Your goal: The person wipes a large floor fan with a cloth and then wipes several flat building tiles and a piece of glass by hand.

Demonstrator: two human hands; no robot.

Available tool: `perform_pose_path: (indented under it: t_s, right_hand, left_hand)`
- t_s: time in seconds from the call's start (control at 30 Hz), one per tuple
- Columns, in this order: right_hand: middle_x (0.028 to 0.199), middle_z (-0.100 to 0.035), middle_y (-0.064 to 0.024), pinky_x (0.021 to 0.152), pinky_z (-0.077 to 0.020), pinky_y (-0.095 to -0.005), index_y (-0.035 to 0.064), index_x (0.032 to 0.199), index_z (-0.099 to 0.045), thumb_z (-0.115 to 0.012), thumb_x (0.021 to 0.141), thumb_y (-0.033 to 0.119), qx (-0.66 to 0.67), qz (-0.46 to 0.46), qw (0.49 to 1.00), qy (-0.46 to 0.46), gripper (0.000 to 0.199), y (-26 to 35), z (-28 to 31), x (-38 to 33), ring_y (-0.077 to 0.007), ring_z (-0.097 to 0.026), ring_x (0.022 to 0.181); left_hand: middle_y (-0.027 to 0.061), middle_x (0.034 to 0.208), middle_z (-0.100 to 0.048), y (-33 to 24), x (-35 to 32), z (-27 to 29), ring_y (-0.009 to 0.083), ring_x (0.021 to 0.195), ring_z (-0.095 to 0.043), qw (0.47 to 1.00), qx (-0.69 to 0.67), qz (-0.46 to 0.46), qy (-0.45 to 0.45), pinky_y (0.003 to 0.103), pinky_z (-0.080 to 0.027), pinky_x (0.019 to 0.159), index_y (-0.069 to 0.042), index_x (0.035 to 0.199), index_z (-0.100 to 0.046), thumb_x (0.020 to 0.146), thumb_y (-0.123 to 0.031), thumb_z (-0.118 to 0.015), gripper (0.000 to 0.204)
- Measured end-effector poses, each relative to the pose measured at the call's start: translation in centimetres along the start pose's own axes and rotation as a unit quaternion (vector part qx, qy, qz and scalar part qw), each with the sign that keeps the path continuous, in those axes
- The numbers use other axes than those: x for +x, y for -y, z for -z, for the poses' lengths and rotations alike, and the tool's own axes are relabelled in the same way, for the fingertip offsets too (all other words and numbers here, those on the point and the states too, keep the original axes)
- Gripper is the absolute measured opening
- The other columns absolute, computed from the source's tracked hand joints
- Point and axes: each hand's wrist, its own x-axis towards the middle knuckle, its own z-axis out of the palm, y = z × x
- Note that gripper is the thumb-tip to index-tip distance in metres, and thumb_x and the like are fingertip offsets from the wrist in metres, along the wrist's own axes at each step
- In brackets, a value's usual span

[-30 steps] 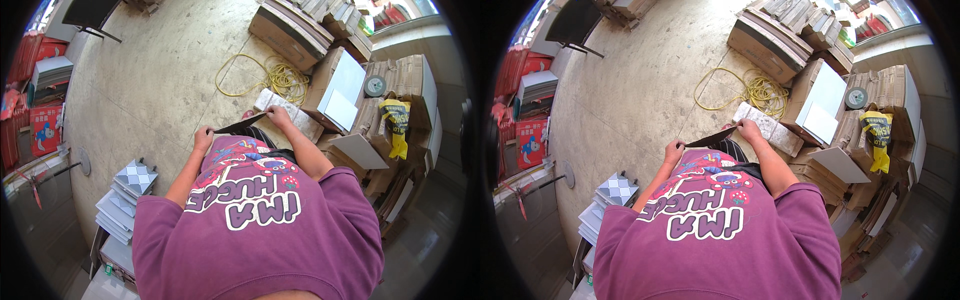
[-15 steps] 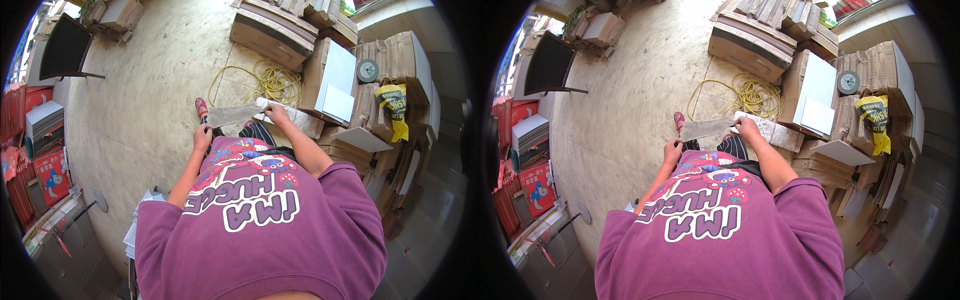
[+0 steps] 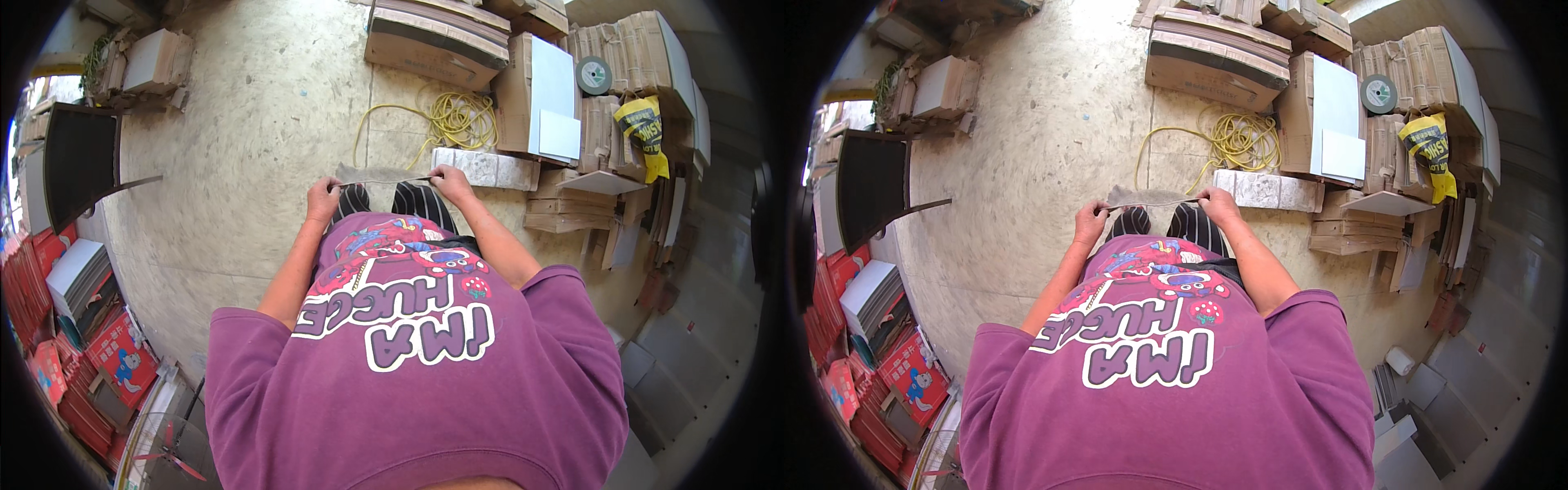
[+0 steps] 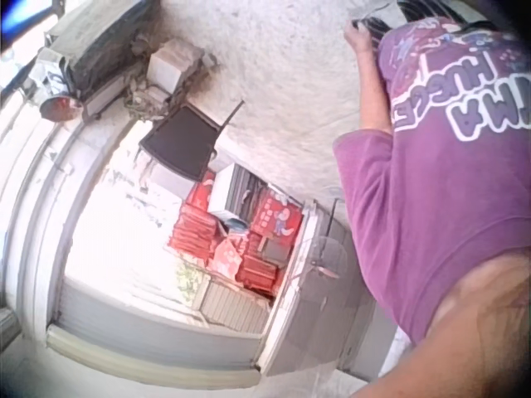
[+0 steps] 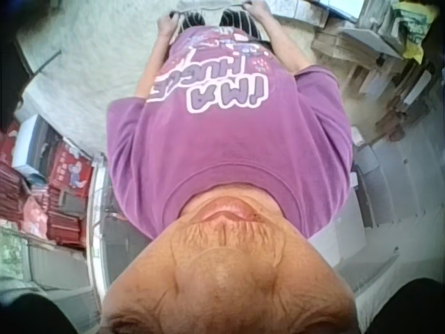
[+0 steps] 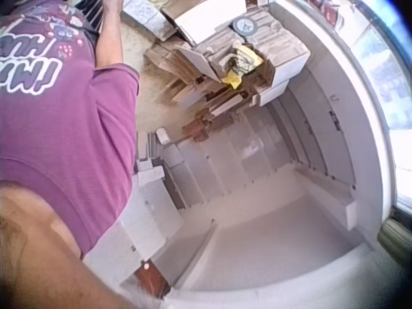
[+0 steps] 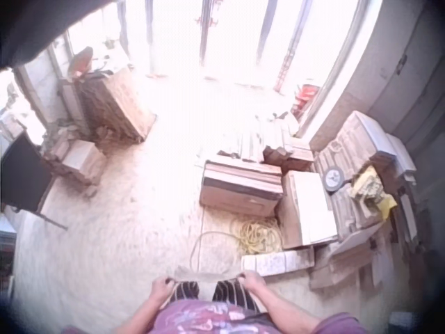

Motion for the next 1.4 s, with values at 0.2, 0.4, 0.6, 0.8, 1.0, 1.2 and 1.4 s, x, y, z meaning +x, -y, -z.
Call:
perform_pose_path:
  t_s: [0.2,0.4,0.6,0.8,1.0,1.2,1.4]
  right_hand:
    - [0.083,-0.064,-0.0126,0.074,-0.0476,-0.0317,0.0052,0.089,-0.065,-0.063,0.074,0.015,0.015,0.064,0.997,-0.029,0.018,3.7,-1.1,3.1,-0.0235,-0.062,0.080]
    - [0.085,-0.064,-0.0128,0.075,-0.0470,-0.0312,0.0048,0.090,-0.064,-0.063,0.073,0.016,0.027,0.043,0.998,-0.032,0.020,6.9,-0.1,4.5,-0.0231,-0.061,0.081]
    - [0.085,-0.065,-0.0135,0.075,-0.0468,-0.0315,0.0053,0.091,-0.064,-0.062,0.073,0.015,0.023,0.025,0.999,-0.012,0.021,6.1,1.7,8.2,-0.0234,-0.061,0.081]
    - [0.080,-0.065,-0.0127,0.072,-0.0474,-0.0317,0.0047,0.089,-0.065,-0.061,0.073,0.015,0.056,0.029,0.996,-0.058,0.019,6.1,5.2,14.3,-0.0224,-0.062,0.076]
    - [0.080,-0.066,-0.0122,0.071,-0.0479,-0.0316,0.0047,0.088,-0.065,-0.062,0.073,0.015,0.097,-0.026,0.994,-0.051,0.019,6.3,9.3,18.6,-0.0222,-0.063,0.076]
    - [0.081,-0.065,-0.0126,0.072,-0.0476,-0.0321,0.0058,0.087,-0.066,-0.063,0.072,0.016,0.083,-0.018,0.992,-0.091,0.019,7.0,10.6,20.8,-0.0234,-0.063,0.078]
    - [0.081,-0.066,-0.0114,0.071,-0.0480,-0.0309,0.0054,0.087,-0.066,-0.062,0.072,0.015,0.112,-0.066,0.984,-0.123,0.018,9.4,11.5,23.6,-0.0218,-0.063,0.076]
  left_hand:
    - [0.0085,0.073,-0.065,2.3,3.6,4.3,0.0135,0.066,-0.062,1.000,0.016,-0.004,-0.017,0.027,-0.049,0.063,-0.002,0.083,-0.064,0.077,-0.003,-0.057,0.009]
    - [0.0067,0.071,-0.064,1.7,6.4,4.6,0.0102,0.065,-0.060,1.000,0.020,-0.003,0.004,0.024,-0.048,0.061,-0.001,0.084,-0.063,0.078,-0.003,-0.057,0.008]
    - [0.0092,0.072,-0.065,-1.6,11.1,3.8,0.0145,0.066,-0.061,0.999,0.043,-0.012,0.025,0.027,-0.049,0.063,-0.002,0.083,-0.064,0.077,-0.005,-0.058,0.010]
    - [0.0079,0.072,-0.065,-4.6,16.4,2.7,0.0122,0.067,-0.061,0.997,0.057,-0.023,0.049,0.026,-0.049,0.064,-0.001,0.085,-0.063,0.077,-0.003,-0.056,0.011]
    - [0.0074,0.073,-0.065,-10.2,21.6,1.6,0.0119,0.067,-0.061,0.997,0.065,-0.037,0.030,0.026,-0.049,0.064,-0.002,0.086,-0.063,0.078,-0.004,-0.058,0.010]
    - [0.0082,0.074,-0.065,-13.4,25.5,1.7,0.0126,0.068,-0.061,0.994,0.058,-0.067,0.062,0.026,-0.049,0.064,-0.001,0.086,-0.063,0.078,-0.004,-0.059,0.010]
    - [0.0090,0.074,-0.065,-15.2,32.6,3.0,0.0129,0.067,-0.061,0.986,0.072,-0.101,0.109,0.026,-0.049,0.064,-0.001,0.086,-0.063,0.077,-0.002,-0.059,0.010]
